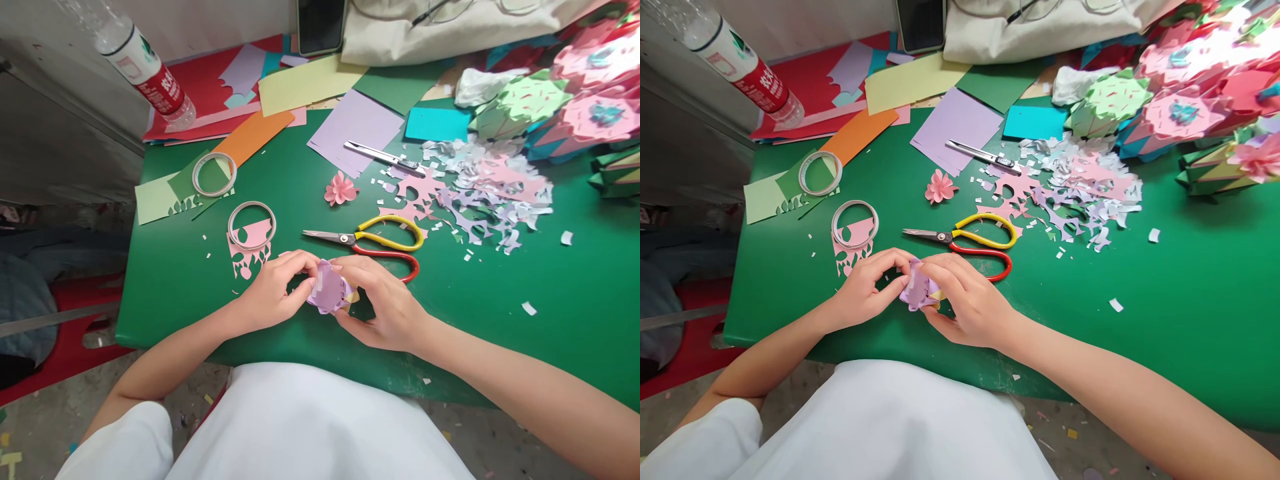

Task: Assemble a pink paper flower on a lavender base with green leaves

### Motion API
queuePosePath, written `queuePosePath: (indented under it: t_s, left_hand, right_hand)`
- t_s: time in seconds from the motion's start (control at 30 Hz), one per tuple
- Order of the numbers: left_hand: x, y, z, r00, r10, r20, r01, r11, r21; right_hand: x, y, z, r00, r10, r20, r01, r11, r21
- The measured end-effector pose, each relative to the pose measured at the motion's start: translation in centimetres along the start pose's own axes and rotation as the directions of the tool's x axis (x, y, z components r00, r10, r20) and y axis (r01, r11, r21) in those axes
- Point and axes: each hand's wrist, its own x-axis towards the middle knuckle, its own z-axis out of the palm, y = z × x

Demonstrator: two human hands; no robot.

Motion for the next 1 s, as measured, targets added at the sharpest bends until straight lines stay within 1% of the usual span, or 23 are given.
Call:
queuePosePath:
  t_s: [0.07, 0.13, 0.23, 0.33, 0.47, 0.63, 0.73, 0.87, 1.0]
  left_hand:
    - [0.03, -0.09, -0.04, 1.0, 0.003, -0.003, -0.003, 1.0, -0.011]
    - [0.04, -0.08, -0.18, 1.0, 0.006, 0.029, -0.006, 1.0, -0.015]
    - [0.01, 0.1, -0.41, 0.997, 0.01, 0.072, -0.011, 1.0, 0.015]
    - [-0.03, 0.27, -0.49, 0.996, 0.021, 0.091, -0.026, 0.998, 0.052]
    - [-0.01, 0.17, -0.33, 0.995, 0.048, 0.083, -0.055, 0.995, 0.083]
    - [-0.04, -0.3, -0.07, 0.999, 0.052, -0.001, -0.052, 0.995, 0.08]
    - [-0.15, -0.32, 0.0, 0.998, 0.059, 0.018, -0.061, 0.994, 0.088]
    - [-0.22, -0.09, 0.05, 0.993, 0.107, 0.054, -0.113, 0.984, 0.139]
    - [-0.13, 0.06, 0.12, 0.99, 0.13, 0.045, -0.136, 0.977, 0.163]
  right_hand:
    - [0.01, -0.03, -0.02, 1.0, -0.011, -0.002, 0.011, 1.0, -0.002]
    - [0.01, -0.04, -0.03, 1.0, -0.014, 0.0, 0.014, 1.0, -0.001]
    - [-0.01, -0.05, 0.0, 1.0, -0.003, 0.007, 0.003, 1.0, -0.002]
    - [-0.02, -0.06, 0.03, 1.0, 0.002, 0.011, -0.001, 1.0, -0.008]
    - [0.01, -0.05, 0.03, 1.0, -0.006, 0.014, 0.006, 1.0, -0.009]
    - [0.02, -0.02, 0.0, 1.0, 0.006, -0.001, -0.006, 1.0, -0.004]
    - [0.02, -0.06, -0.03, 1.0, 0.006, 0.004, -0.006, 1.0, -0.008]
    - [0.05, -0.12, -0.06, 1.0, 0.012, 0.018, -0.012, 1.0, -0.013]
    - [0.05, -0.14, -0.02, 1.0, 0.009, 0.016, -0.008, 1.0, -0.016]
